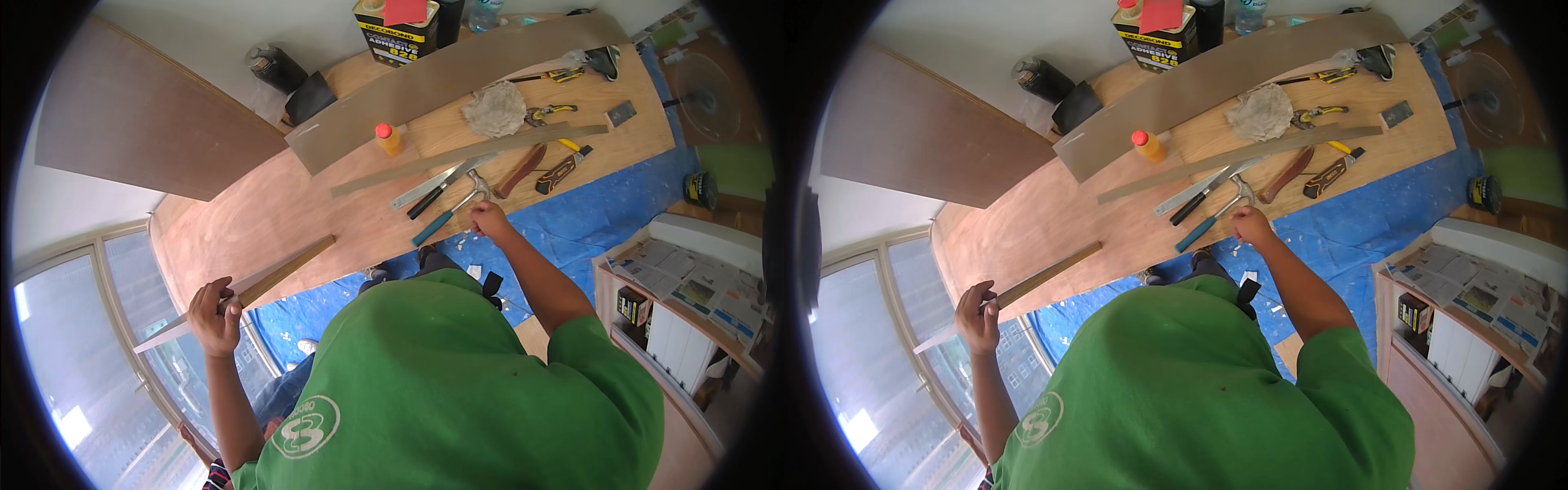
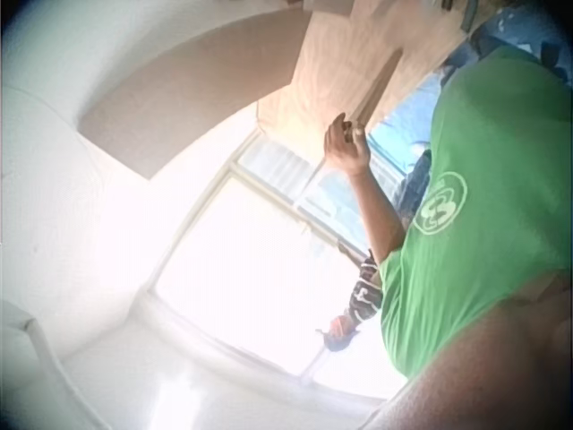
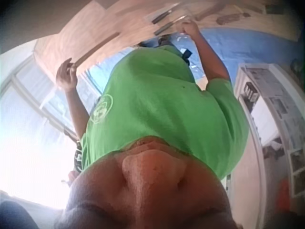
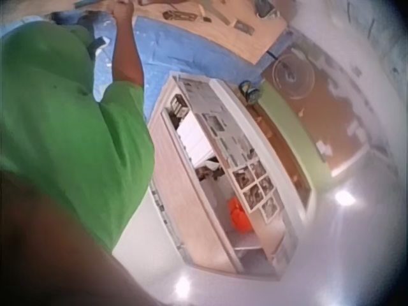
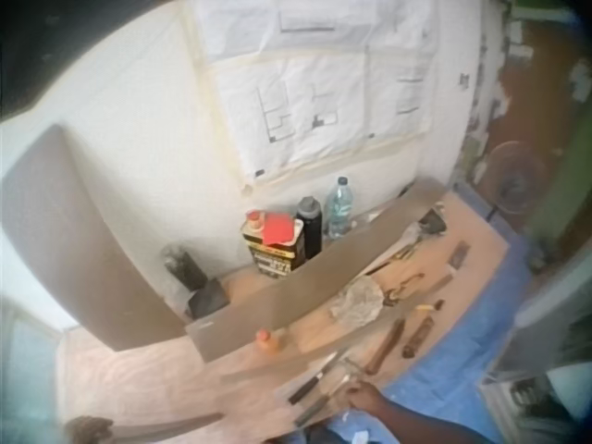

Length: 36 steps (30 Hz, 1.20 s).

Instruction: The person assembles a wooden cabinet by positioning panels, applying adhesive, and using a hammer to secure joints. They handle multiple boards and tools, aligning pieces and tapping them into place while another person assists nearby.

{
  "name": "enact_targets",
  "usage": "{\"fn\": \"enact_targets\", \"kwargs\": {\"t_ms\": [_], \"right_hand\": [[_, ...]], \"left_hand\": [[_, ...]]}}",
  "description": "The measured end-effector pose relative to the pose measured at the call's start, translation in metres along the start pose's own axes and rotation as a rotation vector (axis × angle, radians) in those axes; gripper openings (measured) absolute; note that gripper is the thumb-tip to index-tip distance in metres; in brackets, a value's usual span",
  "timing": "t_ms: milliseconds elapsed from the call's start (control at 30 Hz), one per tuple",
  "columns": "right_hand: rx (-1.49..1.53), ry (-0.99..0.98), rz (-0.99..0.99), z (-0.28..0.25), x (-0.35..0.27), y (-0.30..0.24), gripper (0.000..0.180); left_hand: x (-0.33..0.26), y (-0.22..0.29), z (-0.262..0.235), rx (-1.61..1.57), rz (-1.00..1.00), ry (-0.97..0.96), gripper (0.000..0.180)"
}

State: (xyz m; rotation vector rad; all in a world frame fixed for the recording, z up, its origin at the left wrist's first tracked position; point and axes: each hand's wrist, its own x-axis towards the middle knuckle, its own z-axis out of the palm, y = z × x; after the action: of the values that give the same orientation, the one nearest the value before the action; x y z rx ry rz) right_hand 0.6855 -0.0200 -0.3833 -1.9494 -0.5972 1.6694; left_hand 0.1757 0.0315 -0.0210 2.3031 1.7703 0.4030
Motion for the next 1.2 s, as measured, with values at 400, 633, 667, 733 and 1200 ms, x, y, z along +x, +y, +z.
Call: {"fn": "enact_targets", "kwargs": {"t_ms": [400, 633, 667, 733, 1200], "right_hand": [[-0.003, -0.140, -0.055, 0.029, 0.006, -0.017, 0.020], [-0.064, -0.135, -0.055, 0.033, 0.012, -0.015, 0.018], [-0.078, -0.132, -0.060, 0.033, 0.012, -0.013, 0.018], [-0.085, -0.107, -0.064, 0.030, 0.011, -0.010, 0.018], [-0.091, -0.005, -0.021, 0.004, 0.004, 0.019, 0.019]], "left_hand": [[-0.001, -0.001, 0.001, 0.011, 0.003, 0.020, 0.079], [-0.002, -0.003, 0.003, 0.021, 0.009, 0.034, 0.079], [-0.002, -0.003, 0.003, 0.029, 0.007, 0.034, 0.080], [-0.002, -0.003, 0.004, 0.015, -0.003, 0.026, 0.081], [0.001, -0.005, 0.005, 0.032, -0.009, 0.017, 0.074]]}}
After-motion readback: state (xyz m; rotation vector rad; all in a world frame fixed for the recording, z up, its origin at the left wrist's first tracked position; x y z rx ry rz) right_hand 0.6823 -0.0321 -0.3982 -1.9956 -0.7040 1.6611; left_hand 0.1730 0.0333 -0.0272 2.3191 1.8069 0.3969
